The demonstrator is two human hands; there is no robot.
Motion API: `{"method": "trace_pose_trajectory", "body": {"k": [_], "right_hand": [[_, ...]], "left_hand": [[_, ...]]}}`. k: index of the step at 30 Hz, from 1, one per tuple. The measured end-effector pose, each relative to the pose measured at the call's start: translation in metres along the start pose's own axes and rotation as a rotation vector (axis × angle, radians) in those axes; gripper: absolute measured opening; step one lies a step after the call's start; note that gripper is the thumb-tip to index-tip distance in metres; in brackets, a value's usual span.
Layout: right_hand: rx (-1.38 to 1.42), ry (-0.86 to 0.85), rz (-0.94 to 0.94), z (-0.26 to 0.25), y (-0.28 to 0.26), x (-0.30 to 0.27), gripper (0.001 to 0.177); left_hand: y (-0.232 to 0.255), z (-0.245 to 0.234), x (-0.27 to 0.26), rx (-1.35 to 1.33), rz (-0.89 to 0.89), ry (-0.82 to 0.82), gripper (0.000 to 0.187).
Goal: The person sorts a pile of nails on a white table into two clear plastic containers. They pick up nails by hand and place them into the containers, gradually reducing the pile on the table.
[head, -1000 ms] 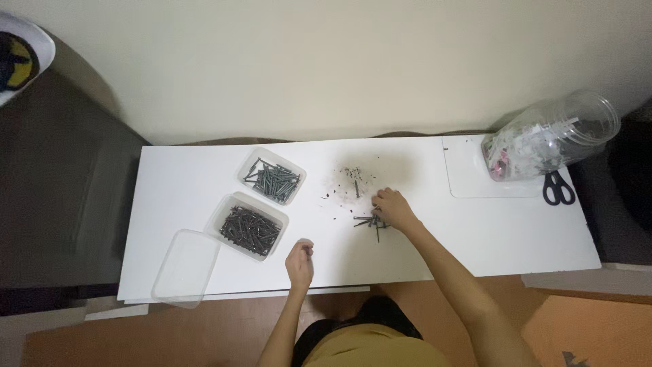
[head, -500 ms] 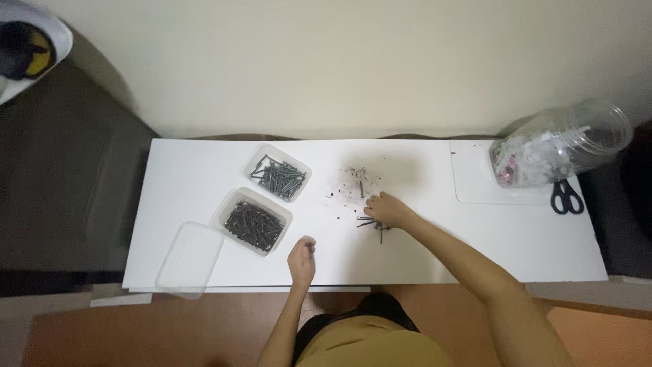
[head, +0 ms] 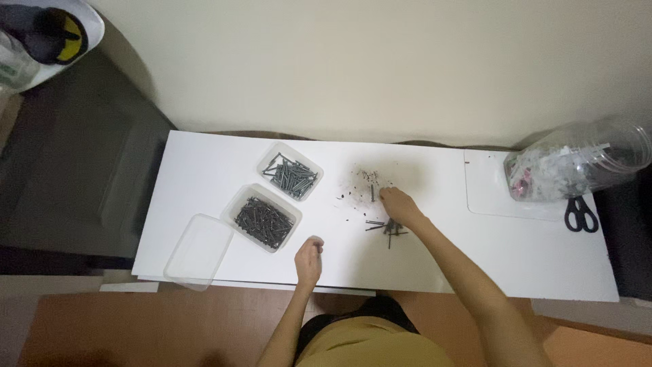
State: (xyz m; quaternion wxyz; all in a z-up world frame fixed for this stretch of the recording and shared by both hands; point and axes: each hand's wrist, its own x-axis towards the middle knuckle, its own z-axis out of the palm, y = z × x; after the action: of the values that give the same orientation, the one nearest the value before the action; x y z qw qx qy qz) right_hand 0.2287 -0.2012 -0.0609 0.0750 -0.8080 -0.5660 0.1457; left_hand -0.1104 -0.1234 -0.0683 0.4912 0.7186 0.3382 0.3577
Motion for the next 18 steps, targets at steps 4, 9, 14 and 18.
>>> {"method": "trace_pose_trajectory", "body": {"k": [4,9,14,18], "right_hand": [[0.261,0.155,0.163,-0.001,-0.014,0.001,0.022],[0.242,0.277,0.242,0.023,-0.017,0.025,0.019],[0.13,0.281,0.266,0.039,-0.021,0.044,0.033],[0.197,0.178,0.376,0.037,-0.026,0.055,0.03]], "left_hand": [[0.001,-0.001,-0.002,0.024,0.014,-0.001,0.05],[0.001,-0.002,-0.003,-0.004,-0.017,-0.007,0.048],[0.002,-0.003,0.0,0.052,0.022,0.005,0.041],[0.004,-0.004,-0.002,-0.033,0.014,0.027,0.029]]}}
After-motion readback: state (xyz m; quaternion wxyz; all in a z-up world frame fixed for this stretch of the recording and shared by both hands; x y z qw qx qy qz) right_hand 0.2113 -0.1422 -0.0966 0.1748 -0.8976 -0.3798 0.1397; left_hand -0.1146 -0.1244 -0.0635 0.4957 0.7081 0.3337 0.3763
